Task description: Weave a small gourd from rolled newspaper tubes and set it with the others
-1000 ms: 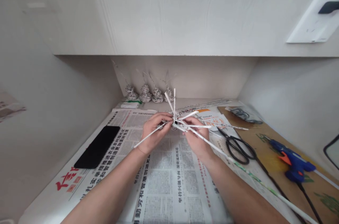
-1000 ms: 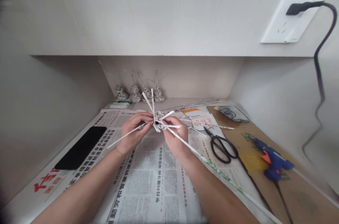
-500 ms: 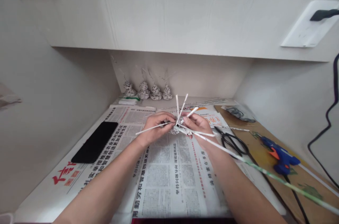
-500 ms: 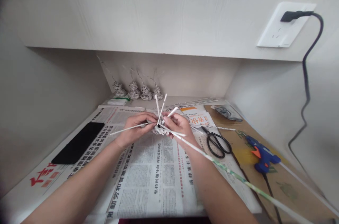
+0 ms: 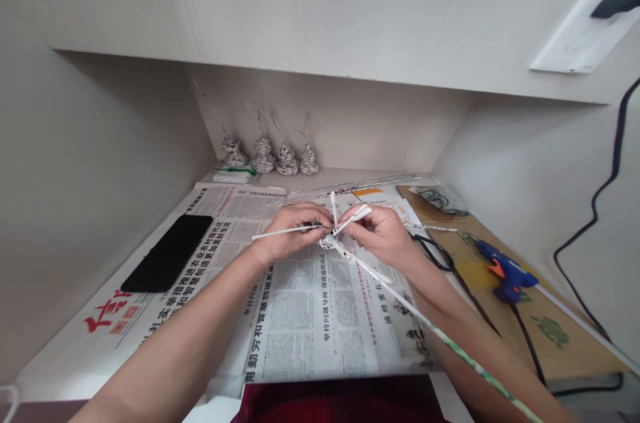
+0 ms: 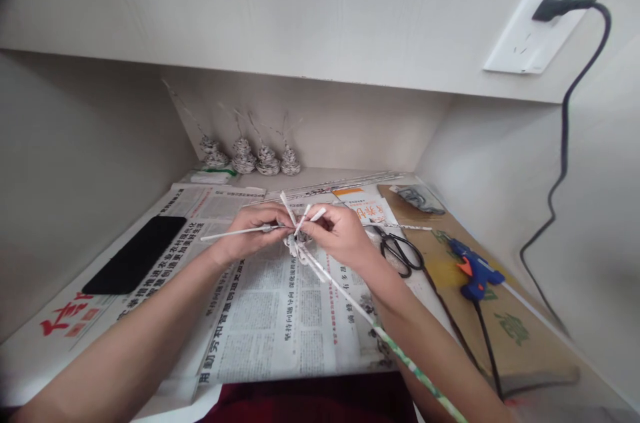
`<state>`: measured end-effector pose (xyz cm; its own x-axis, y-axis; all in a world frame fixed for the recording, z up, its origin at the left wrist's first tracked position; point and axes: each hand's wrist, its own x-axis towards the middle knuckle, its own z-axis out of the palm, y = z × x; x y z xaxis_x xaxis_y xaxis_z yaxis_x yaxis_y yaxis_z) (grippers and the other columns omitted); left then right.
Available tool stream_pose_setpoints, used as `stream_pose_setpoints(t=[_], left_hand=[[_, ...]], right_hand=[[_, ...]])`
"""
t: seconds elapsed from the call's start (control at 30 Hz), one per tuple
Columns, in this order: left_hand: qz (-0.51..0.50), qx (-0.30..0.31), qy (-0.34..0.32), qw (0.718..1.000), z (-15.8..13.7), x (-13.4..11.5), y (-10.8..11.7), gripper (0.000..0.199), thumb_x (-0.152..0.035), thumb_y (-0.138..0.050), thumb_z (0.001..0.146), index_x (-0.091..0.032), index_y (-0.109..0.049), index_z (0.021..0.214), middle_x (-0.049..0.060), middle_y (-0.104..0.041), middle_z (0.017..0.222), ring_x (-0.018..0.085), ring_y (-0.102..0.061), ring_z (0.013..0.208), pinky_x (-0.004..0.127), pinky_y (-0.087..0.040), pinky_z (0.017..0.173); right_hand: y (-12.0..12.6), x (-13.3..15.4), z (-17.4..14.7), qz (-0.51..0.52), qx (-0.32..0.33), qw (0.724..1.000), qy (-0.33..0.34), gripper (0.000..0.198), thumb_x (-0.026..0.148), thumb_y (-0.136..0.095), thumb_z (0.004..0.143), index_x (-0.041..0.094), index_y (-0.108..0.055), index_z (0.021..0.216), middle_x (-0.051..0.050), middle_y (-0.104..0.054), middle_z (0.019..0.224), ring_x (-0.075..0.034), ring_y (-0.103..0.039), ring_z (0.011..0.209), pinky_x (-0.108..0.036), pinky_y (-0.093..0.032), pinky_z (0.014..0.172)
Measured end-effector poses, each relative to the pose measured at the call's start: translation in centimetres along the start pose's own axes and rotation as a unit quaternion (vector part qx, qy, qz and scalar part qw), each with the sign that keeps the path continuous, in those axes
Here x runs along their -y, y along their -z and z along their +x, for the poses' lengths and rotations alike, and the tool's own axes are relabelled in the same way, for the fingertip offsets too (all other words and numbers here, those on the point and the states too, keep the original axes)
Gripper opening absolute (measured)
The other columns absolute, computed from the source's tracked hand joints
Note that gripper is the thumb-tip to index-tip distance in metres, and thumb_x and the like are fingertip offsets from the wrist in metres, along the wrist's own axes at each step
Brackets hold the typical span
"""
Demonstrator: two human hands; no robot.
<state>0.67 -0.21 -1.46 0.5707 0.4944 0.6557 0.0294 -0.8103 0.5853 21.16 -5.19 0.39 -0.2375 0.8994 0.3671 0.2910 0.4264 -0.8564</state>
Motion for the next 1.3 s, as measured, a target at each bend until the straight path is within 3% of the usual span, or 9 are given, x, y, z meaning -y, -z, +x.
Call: stream_pose_setpoints(t=[0.17, 0.37, 0.47, 0.57, 0.63, 0.73, 0.8, 1.0, 1.3], left_hand=[[0.001, 0.013, -0.013, 1.0, 0.0, -0.3, -0.3, 0.009, -0.021, -0.062, 0.086, -0.017, -0.069, 0.083, 0.008, -0.072, 0.086, 0.015, -0.067, 0.081, 0.027, -0.053, 0.078], [0.026, 0.012, -0.033, 0.999, -0.1, -0.7, -0.2, 0.01, -0.021, -0.062, 0.086, -0.017, -0.071, 0.089, 0.011, -0.073, 0.094, 0.017, -0.068, 0.091, 0.029, -0.053, 0.084], [0.037, 0.008, -0.041, 0.998, -0.2, -0.8, -0.2, 0.011, -0.022, -0.062, 0.086, -0.018, -0.07, 0.092, 0.011, -0.073, 0.096, 0.018, -0.068, 0.094, 0.031, -0.053, 0.085], [0.054, 0.015, -0.056, 0.997, -0.3, -0.8, -0.3, 0.012, -0.022, -0.061, 0.087, -0.018, -0.07, 0.094, 0.011, -0.072, 0.099, 0.019, -0.067, 0.097, 0.032, -0.053, 0.088], [0.065, 0.012, -0.068, 0.995, -0.3, -0.8, -0.4, 0.013, -0.02, -0.061, 0.087, -0.018, -0.07, 0.096, 0.011, -0.072, 0.1, 0.018, -0.066, 0.099, 0.032, -0.052, 0.089], [0.072, -0.015, -0.074, 0.995, -0.3, -0.8, -0.5, 0.014, -0.02, -0.061, 0.087, -0.018, -0.07, 0.097, 0.011, -0.072, 0.099, 0.018, -0.067, 0.098, 0.032, -0.053, 0.089], [0.072, -0.033, -0.068, 0.994, -0.3, -1.0, -0.5, 0.013, -0.021, -0.062, 0.087, -0.018, -0.071, 0.096, 0.011, -0.073, 0.099, 0.018, -0.067, 0.096, 0.032, -0.053, 0.087], [0.012, -0.054, -0.015, 0.998, -0.2, -1.9, -0.5, 0.008, -0.017, -0.068, 0.082, -0.019, -0.073, 0.088, 0.009, -0.073, 0.096, 0.018, -0.069, 0.091, 0.032, -0.055, 0.085], [-0.021, -0.092, 0.026, 0.995, -0.3, -2.1, -0.6, 0.006, -0.02, -0.072, 0.078, -0.019, -0.074, 0.084, 0.008, -0.074, 0.092, 0.019, -0.07, 0.087, 0.032, -0.057, 0.083]], right_hand=[[-0.5, 0.7, 0.3, 0.112, 0.078, 0.982, -0.132, 0.035, 0.049, -0.062, 0.082, 0.014, -0.068, 0.083, 0.005, -0.051, 0.053, -0.007, -0.047, 0.04, -0.018, -0.033, 0.035], [0.9, 0.9, 0.2, 0.14, 0.117, 0.968, -0.173, 0.032, 0.046, -0.062, 0.082, 0.014, -0.068, 0.079, 0.005, -0.053, 0.051, -0.007, -0.047, 0.039, -0.018, -0.03, 0.034], [1.0, 1.2, -0.1, 0.071, 0.097, 0.982, -0.144, 0.028, 0.041, -0.074, 0.073, 0.015, -0.065, 0.072, 0.005, -0.054, 0.052, -0.007, -0.046, 0.043, -0.018, -0.033, 0.038], [0.6, 2.0, -0.7, -0.018, 0.088, 0.99, -0.108, 0.03, 0.035, -0.083, 0.062, 0.017, -0.064, 0.078, 0.005, -0.056, 0.057, -0.008, -0.048, 0.049, -0.019, -0.036, 0.044], [0.5, 2.6, -1.1, -0.049, 0.086, 0.991, -0.086, 0.03, 0.032, -0.08, 0.066, 0.019, -0.065, 0.088, 0.004, -0.059, 0.062, -0.009, -0.052, 0.054, -0.02, -0.039, 0.047], [0.8, 3.2, -1.6, -0.053, 0.055, 0.996, -0.042, 0.015, 0.028, -0.063, 0.083, 0.019, -0.068, 0.094, 0.0, -0.065, 0.072, -0.011, -0.057, 0.06, -0.022, -0.044, 0.054], [1.3, 3.4, -1.8, -0.037, 0.042, 0.998, -0.025, 0.019, 0.026, -0.054, 0.089, 0.019, -0.07, 0.096, -0.002, -0.068, 0.079, -0.011, -0.06, 0.064, -0.023, -0.048, 0.057], [2.5, 3.4, -2.1, -0.018, 0.075, 0.997, 0.004, 0.025, 0.024, -0.048, 0.093, 0.019, -0.072, 0.099, -0.003, -0.07, 0.083, -0.012, -0.065, 0.067, -0.024, -0.053, 0.061], [2.0, 4.3, -2.8, 0.013, 0.015, 1.0, 0.011, 0.02, 0.025, -0.052, 0.092, 0.018, -0.069, 0.1, -0.002, -0.069, 0.081, -0.012, -0.065, 0.069, -0.027, -0.054, 0.065]])
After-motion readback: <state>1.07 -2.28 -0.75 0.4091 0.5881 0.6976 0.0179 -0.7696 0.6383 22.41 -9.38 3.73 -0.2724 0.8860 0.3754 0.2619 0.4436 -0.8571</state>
